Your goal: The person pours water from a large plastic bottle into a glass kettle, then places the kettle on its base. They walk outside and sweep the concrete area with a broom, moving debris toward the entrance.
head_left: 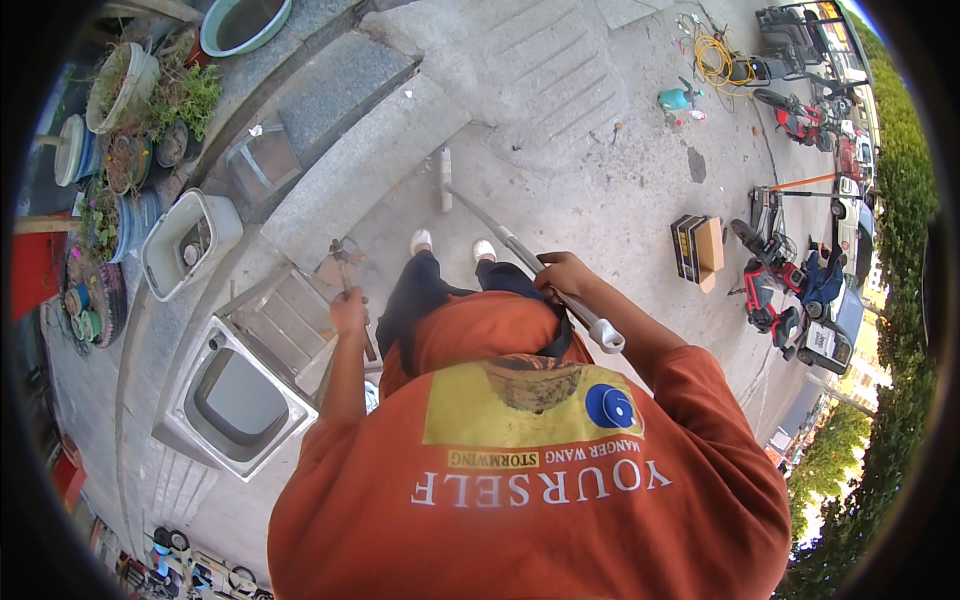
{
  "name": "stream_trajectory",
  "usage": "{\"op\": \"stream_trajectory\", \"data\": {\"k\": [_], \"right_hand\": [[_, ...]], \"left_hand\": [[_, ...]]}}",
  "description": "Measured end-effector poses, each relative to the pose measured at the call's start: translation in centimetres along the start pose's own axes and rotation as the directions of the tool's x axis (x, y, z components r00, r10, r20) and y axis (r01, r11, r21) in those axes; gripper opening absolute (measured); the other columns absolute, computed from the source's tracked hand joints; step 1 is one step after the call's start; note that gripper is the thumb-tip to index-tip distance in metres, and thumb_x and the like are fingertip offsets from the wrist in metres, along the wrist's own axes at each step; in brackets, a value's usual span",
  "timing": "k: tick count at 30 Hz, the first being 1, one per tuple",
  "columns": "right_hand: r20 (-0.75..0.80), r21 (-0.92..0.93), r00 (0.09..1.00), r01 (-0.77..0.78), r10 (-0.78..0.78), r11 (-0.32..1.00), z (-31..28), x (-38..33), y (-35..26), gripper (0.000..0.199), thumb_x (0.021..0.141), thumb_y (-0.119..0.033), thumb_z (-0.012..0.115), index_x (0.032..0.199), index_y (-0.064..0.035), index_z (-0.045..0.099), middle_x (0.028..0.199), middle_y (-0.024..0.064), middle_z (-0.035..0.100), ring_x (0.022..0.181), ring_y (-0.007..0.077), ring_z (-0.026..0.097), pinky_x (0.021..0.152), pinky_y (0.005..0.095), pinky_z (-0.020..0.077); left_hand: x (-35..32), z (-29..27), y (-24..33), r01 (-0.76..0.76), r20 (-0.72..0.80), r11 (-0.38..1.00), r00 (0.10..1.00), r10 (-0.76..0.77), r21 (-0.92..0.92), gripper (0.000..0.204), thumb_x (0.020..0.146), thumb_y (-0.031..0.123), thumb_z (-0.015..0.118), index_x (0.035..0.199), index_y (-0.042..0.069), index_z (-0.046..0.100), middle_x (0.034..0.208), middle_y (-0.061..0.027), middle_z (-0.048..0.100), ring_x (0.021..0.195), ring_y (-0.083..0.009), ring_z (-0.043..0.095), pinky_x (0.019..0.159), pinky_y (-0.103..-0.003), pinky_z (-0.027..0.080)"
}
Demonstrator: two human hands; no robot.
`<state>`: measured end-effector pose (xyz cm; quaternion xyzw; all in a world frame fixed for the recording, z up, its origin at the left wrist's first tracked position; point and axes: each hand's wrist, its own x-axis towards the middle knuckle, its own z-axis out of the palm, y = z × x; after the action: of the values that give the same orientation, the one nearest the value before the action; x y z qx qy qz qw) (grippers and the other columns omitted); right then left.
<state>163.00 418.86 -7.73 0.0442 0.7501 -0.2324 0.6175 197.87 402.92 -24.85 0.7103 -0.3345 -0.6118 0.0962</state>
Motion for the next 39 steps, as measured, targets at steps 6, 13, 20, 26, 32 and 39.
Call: {"op": "stream_trajectory", "data": {"k": [6, 13, 20, 26, 32, 39], "right_hand": [[-0.025, 0.189, 0.999, -0.041, 0.046, 0.981, -3.1, -1.9, 2.9, 0.026, 0.077, 0.007, 0.056, 0.103, 0.0078, 0.056, 0.059, 0.0094, 0.049, 0.044, 0.0166, 0.048, 0.036, 0.03, 0.0368], [-0.065, 0.067, 0.997, -0.047, 0.051, 0.997, 4.1, 3.2, -0.3, 0.007, 0.072, 0.003, 0.059, 0.074, 0.0093, 0.057, 0.061, 0.0134, 0.055, 0.048, 0.0224, 0.054, 0.045, 0.0344, 0.0439], [0.143, 0.232, 0.99, -0.035, 0.002, 0.972, 6.5, 2.7, -2.5, 0.004, 0.074, 0.004, 0.058, 0.075, 0.0065, 0.055, 0.059, 0.0111, 0.053, 0.045, 0.0181, 0.051, 0.041, 0.0299, 0.0414], [0.311, 0.49, 0.95, -0.191, 0.034, 0.851, -0.2, -1.0, 1.2, 0.003, 0.082, 0.0, 0.055, 0.085, -0.0011, 0.055, 0.059, 0.003, 0.044, 0.046, 0.0097, 0.042, 0.037, 0.0236, 0.0335], [0.064, 0.421, 0.995, -0.096, 0.076, 0.902, -6.3, -7.0, 6.6, 0.051, 0.081, 0.002, 0.053, 0.131, 0.001, 0.046, 0.073, 0.0075, 0.054, 0.044, 0.0101, 0.046, 0.035, 0.024, 0.0353], [-0.224, 0.2, 0.959, -0.127, 0.171, 0.972, -8.1, -1.2, 12.3, 0.018, 0.077, 0.0, 0.059, 0.095, 0.0045, 0.062, 0.059, 0.0077, 0.054, 0.045, 0.0151, 0.052, 0.039, 0.0283, 0.0391]], "left_hand": [[0.6, -0.1, 0.6, -0.032, 0.015, 0.999, 0.999, 0.031, 0.035, 0.027, 0.082, 0.025, 0.06, 0.078, -0.002, 0.055, 0.06, -0.0058, 0.053, 0.038, -0.0106, 0.043, 0.033, -0.027, 0.034], [1.2, -0.4, 1.1, -0.066, 0.012, 0.99, 0.998, 0.065, 0.121, 0.027, 0.082, 0.024, 0.061, 0.076, -0.002, 0.056, 0.059, -0.0062, 0.053, 0.037, -0.0113, 0.043, 0.033, -0.028, 0.034], [0.6, -0.5, 1.6, -0.05, -0.005, 0.993, 0.999, 0.051, 0.108, 0.027, 0.083, 0.024, 0.06, 0.077, -0.002, 0.055, 0.061, -0.0069, 0.053, 0.036, -0.012, 0.043, 0.033, -0.028, 0.033], [-0.1, 0.4, 2.3, -0.032, 0.027, 0.99, 0.999, 0.028, 0.137, 0.026, 0.083, 0.024, 0.06, 0.078, -0.001, 0.055, 0.063, -0.0065, 0.054, 0.038, -0.0113, 0.043, 0.033, -0.027, 0.033], [1.0, 2.7, 3.9, -0.103, 0.117, 0.956, 0.99, 0.073, 0.273, 0.027, 0.084, 0.024, 0.059, 0.077, -0.001, 0.055, 0.06, -0.0054, 0.052, 0.038, -0.0115, 0.043, 0.034, -0.028, 0.033], [1.4, 3.8, 6.3, -0.165, 0.187, 0.948, 0.976, 0.116, 0.272, 0.027, 0.083, 0.024, 0.061, 0.079, -0.001, 0.054, 0.062, -0.006, 0.052, 0.038, -0.0108, 0.042, 0.033, -0.027, 0.032]]}}
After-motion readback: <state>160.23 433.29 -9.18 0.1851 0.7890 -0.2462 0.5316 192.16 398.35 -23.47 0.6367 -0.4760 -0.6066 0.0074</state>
